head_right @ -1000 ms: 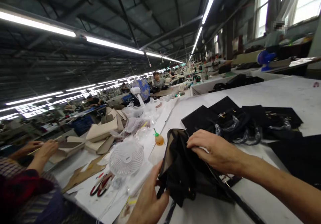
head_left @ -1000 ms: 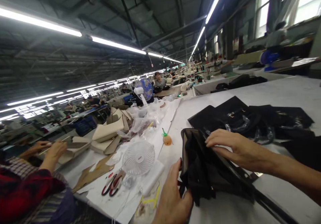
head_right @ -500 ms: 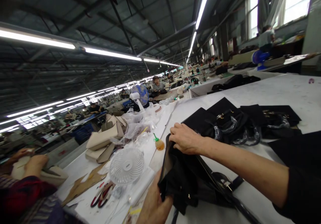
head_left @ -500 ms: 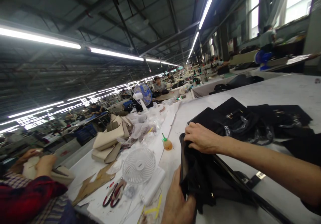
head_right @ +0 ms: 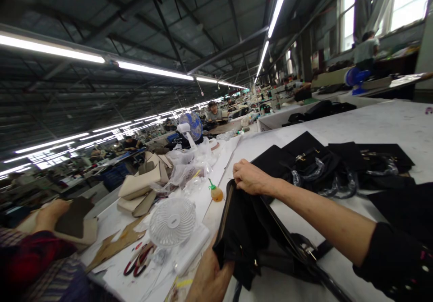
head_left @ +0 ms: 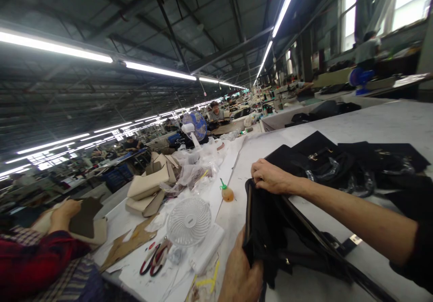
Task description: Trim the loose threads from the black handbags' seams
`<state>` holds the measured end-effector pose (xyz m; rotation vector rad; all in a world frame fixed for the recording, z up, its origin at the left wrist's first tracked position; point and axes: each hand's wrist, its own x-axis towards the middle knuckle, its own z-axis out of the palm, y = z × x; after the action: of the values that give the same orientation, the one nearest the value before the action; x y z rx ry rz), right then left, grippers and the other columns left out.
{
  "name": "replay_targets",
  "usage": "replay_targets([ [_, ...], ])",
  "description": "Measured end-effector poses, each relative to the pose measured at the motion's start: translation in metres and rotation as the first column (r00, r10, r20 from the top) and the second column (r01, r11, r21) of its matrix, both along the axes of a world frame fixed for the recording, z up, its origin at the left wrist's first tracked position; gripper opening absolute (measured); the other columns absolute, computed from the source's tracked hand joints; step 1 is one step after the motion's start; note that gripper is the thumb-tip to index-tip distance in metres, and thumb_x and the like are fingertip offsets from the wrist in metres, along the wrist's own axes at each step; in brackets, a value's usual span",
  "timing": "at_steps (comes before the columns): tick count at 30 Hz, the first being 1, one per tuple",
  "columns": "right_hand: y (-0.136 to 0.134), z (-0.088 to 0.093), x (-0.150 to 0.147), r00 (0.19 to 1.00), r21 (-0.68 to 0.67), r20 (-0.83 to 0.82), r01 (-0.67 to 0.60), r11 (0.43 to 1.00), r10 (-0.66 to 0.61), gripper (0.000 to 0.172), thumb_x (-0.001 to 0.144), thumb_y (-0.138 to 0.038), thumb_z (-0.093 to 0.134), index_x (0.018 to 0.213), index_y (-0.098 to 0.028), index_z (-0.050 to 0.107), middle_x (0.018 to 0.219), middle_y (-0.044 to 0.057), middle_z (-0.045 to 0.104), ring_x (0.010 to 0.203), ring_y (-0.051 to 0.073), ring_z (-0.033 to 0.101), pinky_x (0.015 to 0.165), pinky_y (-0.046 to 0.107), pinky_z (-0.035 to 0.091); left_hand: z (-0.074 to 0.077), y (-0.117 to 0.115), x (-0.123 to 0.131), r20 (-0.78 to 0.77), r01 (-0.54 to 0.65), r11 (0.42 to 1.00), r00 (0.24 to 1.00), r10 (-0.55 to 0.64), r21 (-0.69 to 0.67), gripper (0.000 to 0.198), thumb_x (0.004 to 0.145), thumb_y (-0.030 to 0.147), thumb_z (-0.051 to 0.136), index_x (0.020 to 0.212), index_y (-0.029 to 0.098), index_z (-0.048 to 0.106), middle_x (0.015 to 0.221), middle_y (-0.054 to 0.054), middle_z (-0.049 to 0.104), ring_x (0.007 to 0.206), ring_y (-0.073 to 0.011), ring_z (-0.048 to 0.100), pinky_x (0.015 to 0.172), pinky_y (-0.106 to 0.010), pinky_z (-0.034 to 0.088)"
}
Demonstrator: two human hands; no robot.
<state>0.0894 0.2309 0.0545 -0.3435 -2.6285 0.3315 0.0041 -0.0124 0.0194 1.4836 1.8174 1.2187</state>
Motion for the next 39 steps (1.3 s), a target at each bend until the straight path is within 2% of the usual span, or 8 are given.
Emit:
replay_targets([
  [6,0.001,-0.001,-0.007,0.995,-0.091,-0.035,0.089,0.992,-0.093,0.016,0.072,-0.013,0.071,0.06,-0.016,0.062,0.106,0.003,0.066,0.087,0.016,0.058,0.074,0.026,0.042,0.002,-0.003,-0.007,-0.027,-0.038,0.999,0.999,0.037,-0.009,0.043,0.087,0.016,0.05,0.129,0.022,0.058,0.126,-0.004,0.064,0.116,-0.0234,0.057,0.106,-0.033,0.04],
  [11,-0.004,0.002,-0.014,0.993,-0.128,-0.016,0.113,0.985,-0.116,0.018,0.071,-0.009,0.064,0.056,-0.017,0.057,0.106,-0.002,0.072,0.075,0.013,0.061,0.065,0.025,0.04,0.009,-0.004,-0.03,0.018,0.126,0.99,0.992,-0.126,-0.066,0.042,0.076,0.005,0.047,0.111,0.019,0.067,0.102,-0.001,0.07,0.097,-0.0208,0.06,0.087,-0.027,0.046],
  [14,-0.005,0.001,-0.014,0.991,-0.141,-0.005,0.134,0.981,-0.136,0.016,0.07,-0.009,0.063,0.058,-0.018,0.057,0.101,-0.002,0.073,0.079,0.014,0.063,0.068,0.024,0.041,0.013,-0.003,-0.049,0.046,0.178,0.982,0.983,-0.175,-0.067,0.043,0.073,0.003,0.047,0.106,0.018,0.069,0.1,-0.001,0.07,0.096,-0.0209,0.06,0.086,-0.026,0.046],
  [19,-0.011,0.001,-0.014,0.991,-0.144,0.034,0.135,0.98,-0.132,0.017,0.072,-0.007,0.062,0.058,-0.017,0.058,0.112,-0.001,0.07,0.085,0.014,0.063,0.072,0.024,0.043,0.007,-0.001,-0.086,0.115,0.224,0.971,0.97,-0.215,-0.079,0.044,0.069,0.002,0.052,0.106,0.018,0.069,0.103,-0.001,0.07,0.1,-0.022,0.06,0.087,-0.028,0.046],
  [24,-0.014,0.001,-0.027,0.981,-0.139,0.116,0.168,0.976,-0.152,0.012,0.085,-0.02,0.066,0.075,-0.014,0.064,0.109,0.005,0.068,0.089,0.016,0.062,0.081,0.032,0.05,-0.003,0.002,-0.112,0.167,0.195,0.977,0.969,-0.179,-0.082,0.027,0.072,0.007,0.058,0.094,0.016,0.071,0.09,0.0,0.071,0.087,-0.0212,0.063,0.083,-0.03,0.048],
  [28,-0.013,0.002,-0.037,0.964,-0.14,0.175,0.226,0.964,-0.201,0.021,0.091,-0.035,0.063,0.092,-0.014,0.066,0.103,0.006,0.067,0.093,0.018,0.063,0.083,0.037,0.053,-0.006,0.001,-0.117,0.221,0.16,0.984,0.965,-0.138,-0.083,0.02,0.072,0.013,0.065,0.091,0.015,0.072,0.083,0.0,0.071,0.082,-0.0204,0.063,0.08,-0.029,0.049],
  [34,-0.013,0.001,-0.046,0.942,-0.127,0.224,0.281,0.951,-0.249,0.024,0.093,-0.038,0.061,0.098,-0.015,0.065,0.105,0.006,0.066,0.092,0.018,0.063,0.082,0.036,0.053,-0.011,-0.001,-0.117,0.217,0.132,0.989,0.97,-0.113,-0.073,0.023,0.074,0.019,0.065,0.096,0.016,0.072,0.088,0.0,0.072,0.087,-0.0218,0.064,0.084,-0.031,0.049],
  [39,-0.014,-0.001,-0.051,0.925,-0.091,0.242,0.323,0.942,-0.293,0.021,0.093,-0.035,0.062,0.095,-0.014,0.065,0.101,0.005,0.066,0.093,0.018,0.064,0.084,0.038,0.054,-0.015,-0.001,-0.121,0.148,0.044,0.995,0.989,-0.03,-0.089,0.026,0.068,0.015,0.065,0.094,0.016,0.07,0.089,-0.001,0.071,0.09,-0.0228,0.063,0.082,-0.03,0.05],
])
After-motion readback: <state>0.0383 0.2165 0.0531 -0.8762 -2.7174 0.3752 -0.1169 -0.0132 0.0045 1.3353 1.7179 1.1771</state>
